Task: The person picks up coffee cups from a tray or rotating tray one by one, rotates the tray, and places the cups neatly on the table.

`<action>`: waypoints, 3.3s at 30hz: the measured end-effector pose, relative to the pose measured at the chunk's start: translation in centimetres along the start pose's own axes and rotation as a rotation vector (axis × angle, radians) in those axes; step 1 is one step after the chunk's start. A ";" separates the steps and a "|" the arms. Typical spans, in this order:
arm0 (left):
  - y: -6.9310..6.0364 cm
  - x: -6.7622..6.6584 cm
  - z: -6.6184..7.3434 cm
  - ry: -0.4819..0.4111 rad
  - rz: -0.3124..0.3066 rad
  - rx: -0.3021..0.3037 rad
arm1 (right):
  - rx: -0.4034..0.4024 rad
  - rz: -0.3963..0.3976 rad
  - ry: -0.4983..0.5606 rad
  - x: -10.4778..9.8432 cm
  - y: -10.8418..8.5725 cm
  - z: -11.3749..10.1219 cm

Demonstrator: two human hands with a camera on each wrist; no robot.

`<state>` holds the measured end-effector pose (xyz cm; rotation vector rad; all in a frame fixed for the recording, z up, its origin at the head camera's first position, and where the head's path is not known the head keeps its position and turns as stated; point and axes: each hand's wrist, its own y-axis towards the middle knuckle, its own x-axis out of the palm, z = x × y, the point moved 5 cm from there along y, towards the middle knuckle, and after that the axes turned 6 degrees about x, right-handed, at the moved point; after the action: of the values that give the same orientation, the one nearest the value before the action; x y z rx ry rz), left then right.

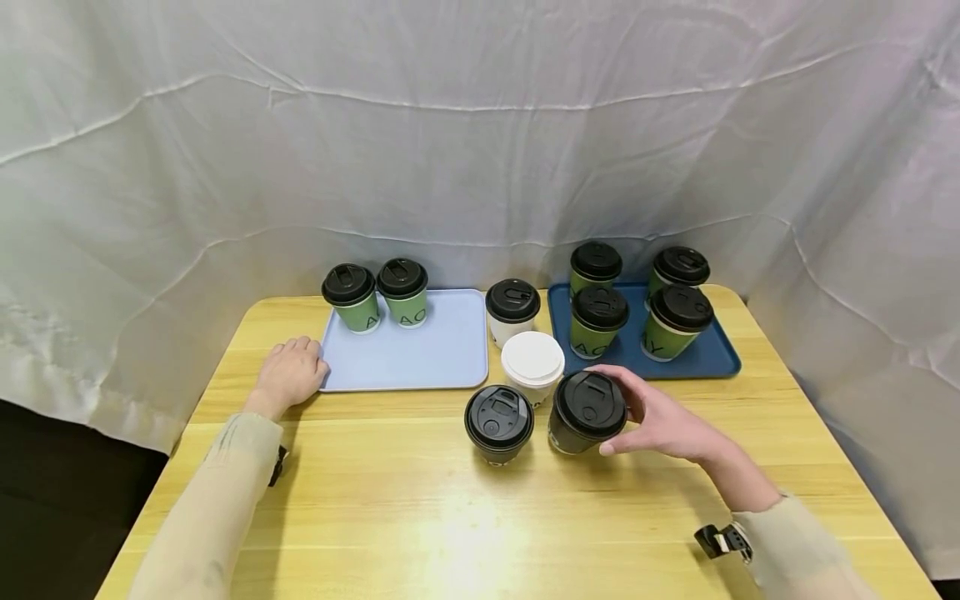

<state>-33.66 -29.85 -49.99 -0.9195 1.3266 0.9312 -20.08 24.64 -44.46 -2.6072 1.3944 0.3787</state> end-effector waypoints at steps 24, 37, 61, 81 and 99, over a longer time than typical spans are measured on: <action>0.1 0.3 -0.2 0.001 0.006 -0.003 | 0.089 0.018 -0.045 0.8 0.4 1.3; 0.2 0.3 -0.3 0.004 0.002 -0.002 | 0.105 0.021 -0.057 0.7 0.2 1.7; -0.1 0.4 -0.2 0.000 0.002 -0.002 | -0.110 0.203 -0.094 -1.5 3.6 -4.3; 0.2 0.3 -0.3 -0.006 -0.004 -0.006 | -0.054 0.201 -0.169 -3.3 12.8 -8.9; -0.3 0.8 -0.1 -0.004 0.022 -0.006 | 0.106 0.072 -0.307 -0.7 22.1 -9.0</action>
<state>-33.39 -30.07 -50.74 -0.9089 1.3336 0.9545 -37.61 10.69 -36.13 -2.3009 1.3627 0.6634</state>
